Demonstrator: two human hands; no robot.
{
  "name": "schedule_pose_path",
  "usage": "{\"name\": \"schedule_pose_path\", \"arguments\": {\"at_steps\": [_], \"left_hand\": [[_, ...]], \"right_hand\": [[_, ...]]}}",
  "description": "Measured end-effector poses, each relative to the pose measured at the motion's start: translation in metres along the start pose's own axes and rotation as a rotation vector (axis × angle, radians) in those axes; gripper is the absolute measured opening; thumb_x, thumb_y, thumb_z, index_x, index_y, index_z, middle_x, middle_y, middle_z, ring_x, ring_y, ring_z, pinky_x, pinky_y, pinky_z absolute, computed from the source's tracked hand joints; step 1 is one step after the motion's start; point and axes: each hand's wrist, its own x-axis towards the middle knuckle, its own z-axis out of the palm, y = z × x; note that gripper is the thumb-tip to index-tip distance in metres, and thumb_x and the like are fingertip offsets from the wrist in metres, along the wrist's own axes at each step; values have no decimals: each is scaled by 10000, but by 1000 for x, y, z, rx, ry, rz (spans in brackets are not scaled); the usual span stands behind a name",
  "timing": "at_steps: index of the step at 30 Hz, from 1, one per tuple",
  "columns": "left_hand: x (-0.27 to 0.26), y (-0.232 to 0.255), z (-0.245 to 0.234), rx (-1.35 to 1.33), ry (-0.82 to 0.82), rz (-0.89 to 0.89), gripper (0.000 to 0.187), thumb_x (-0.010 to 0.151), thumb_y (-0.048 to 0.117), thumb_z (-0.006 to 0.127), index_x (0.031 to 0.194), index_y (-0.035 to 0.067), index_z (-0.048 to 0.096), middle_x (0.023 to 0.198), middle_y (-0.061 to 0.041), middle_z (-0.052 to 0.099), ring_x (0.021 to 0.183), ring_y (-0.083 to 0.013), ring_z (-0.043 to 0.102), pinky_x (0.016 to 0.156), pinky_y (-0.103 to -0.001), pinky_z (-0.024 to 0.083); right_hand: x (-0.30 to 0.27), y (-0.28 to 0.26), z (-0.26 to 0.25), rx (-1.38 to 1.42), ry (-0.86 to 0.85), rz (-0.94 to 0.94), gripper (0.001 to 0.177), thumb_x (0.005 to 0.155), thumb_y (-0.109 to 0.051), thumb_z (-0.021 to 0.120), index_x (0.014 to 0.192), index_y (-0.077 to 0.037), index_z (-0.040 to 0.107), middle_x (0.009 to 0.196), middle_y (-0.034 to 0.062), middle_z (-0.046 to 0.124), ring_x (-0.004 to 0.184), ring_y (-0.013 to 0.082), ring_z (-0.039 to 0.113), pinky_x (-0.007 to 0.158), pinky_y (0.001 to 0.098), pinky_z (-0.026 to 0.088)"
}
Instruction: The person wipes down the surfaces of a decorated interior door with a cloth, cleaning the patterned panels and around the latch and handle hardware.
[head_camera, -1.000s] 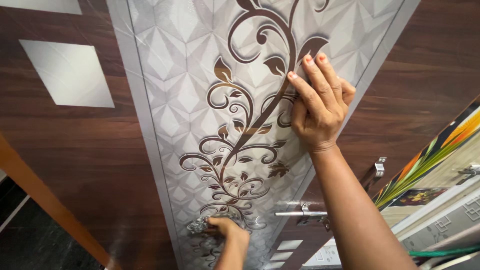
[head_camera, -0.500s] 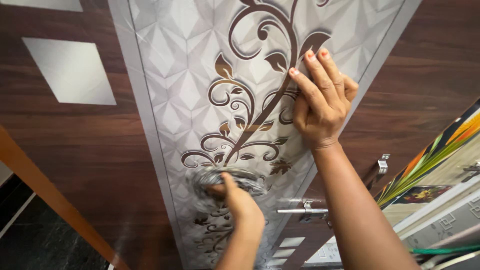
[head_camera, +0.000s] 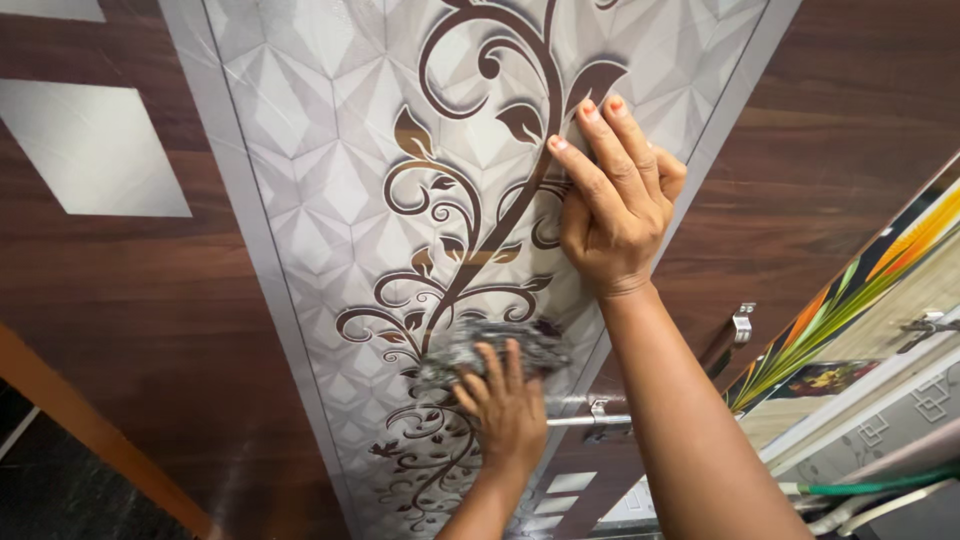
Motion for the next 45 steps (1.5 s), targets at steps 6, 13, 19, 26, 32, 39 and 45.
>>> {"name": "schedule_pose_path", "arguments": {"at_steps": [6,13,19,26,32,39,45], "left_hand": [[2,32,-22,23,-265,251,622,1022,370,455,1600,291,238,1657,-113,203,1426,-581,190,1083,-776,60],[-8,28,-22,-46,-19,596,556,1016,212,503,1545,365,431,1469,78,581,1438,-213,445,1141,-658,222],[-10,-20,-19,7,-251,552,631,968,151,513,1540,409,447,1418,71,600,1449,-188,425,1159,-570,253],[-32,-125,-21,392,-236,458,677,944,201,502,1559,434,339,1455,50,534,1405,-201,397,1104,-629,230],[-25,-187,-51,305,232,154,636,901,447,546,1499,362,350,1613,-123,294,1305,-424,406,1142,-682,118],[2,-159,-59,-54,663,-141,670,1041,344,465,1605,27,292,1710,-294,93,1545,-507,179,1215,-645,97],[-13,-155,-20,-14,620,-138,663,1008,344,450,1575,20,334,1697,-288,112,1514,-527,202,1208,-634,109]], "right_hand": [[1,0,0,8,15,-7,400,909,49,605,1228,-123,774,1418,94,668,1409,234,567,1077,359,368],[2,-2,-1,-2,9,2,404,906,53,603,1224,-127,774,1413,90,673,1406,235,574,1080,359,376],[2,-2,-2,5,2,-2,414,894,49,601,1233,-122,765,1414,95,667,1404,241,574,1082,365,381],[3,-4,-1,3,8,6,413,891,48,603,1232,-116,770,1411,103,675,1403,247,581,1080,365,380],[2,-4,-1,2,6,12,417,870,45,599,1214,-107,777,1396,118,682,1395,266,588,1082,378,375],[1,-2,1,-1,15,6,411,884,53,599,1217,-107,778,1403,115,684,1401,266,592,1090,372,373],[-1,-1,2,-11,6,11,409,885,48,606,1218,-114,781,1405,114,681,1398,263,586,1086,371,369]]}}
